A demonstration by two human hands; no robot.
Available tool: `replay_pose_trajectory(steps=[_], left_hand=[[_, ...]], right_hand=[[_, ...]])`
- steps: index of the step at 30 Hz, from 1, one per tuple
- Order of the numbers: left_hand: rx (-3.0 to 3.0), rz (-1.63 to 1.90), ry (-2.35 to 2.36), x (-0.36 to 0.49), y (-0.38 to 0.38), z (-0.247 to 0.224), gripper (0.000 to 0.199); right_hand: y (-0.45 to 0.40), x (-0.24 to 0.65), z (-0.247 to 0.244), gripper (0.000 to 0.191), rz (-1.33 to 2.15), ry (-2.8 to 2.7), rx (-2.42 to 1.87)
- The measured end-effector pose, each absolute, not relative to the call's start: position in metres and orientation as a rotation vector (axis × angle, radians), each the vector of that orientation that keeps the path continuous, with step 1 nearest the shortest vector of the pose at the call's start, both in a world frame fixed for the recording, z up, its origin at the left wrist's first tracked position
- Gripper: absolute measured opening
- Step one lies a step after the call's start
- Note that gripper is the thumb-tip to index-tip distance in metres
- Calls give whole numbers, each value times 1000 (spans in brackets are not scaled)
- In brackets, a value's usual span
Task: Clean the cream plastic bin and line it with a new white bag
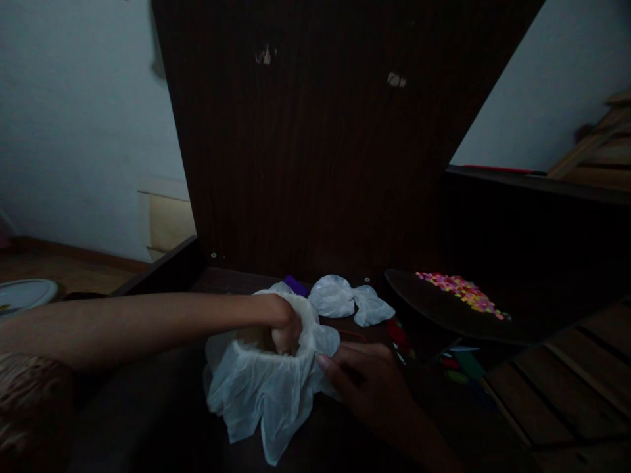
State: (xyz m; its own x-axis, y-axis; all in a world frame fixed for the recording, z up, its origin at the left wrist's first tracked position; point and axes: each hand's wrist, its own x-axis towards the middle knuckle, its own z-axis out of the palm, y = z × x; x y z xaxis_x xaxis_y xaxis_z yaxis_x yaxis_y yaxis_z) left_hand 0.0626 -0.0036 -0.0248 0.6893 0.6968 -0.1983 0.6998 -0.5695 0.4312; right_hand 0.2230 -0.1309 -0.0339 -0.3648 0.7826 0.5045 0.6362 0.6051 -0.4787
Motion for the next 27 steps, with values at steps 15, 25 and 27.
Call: replay_pose_trajectory(steps=[15,25,27], left_hand=[[2329,343,1323,-81,-7,4,48],[1809,789,1222,-77,-55,-47,42],[1780,851,1252,-75,-58,-51,41]], right_hand=[[-70,216,-5,4,196,-2068,-1251],[-45,171,14,14,413,-2828,-905],[-36,158,13,22,480,-3004,-858]])
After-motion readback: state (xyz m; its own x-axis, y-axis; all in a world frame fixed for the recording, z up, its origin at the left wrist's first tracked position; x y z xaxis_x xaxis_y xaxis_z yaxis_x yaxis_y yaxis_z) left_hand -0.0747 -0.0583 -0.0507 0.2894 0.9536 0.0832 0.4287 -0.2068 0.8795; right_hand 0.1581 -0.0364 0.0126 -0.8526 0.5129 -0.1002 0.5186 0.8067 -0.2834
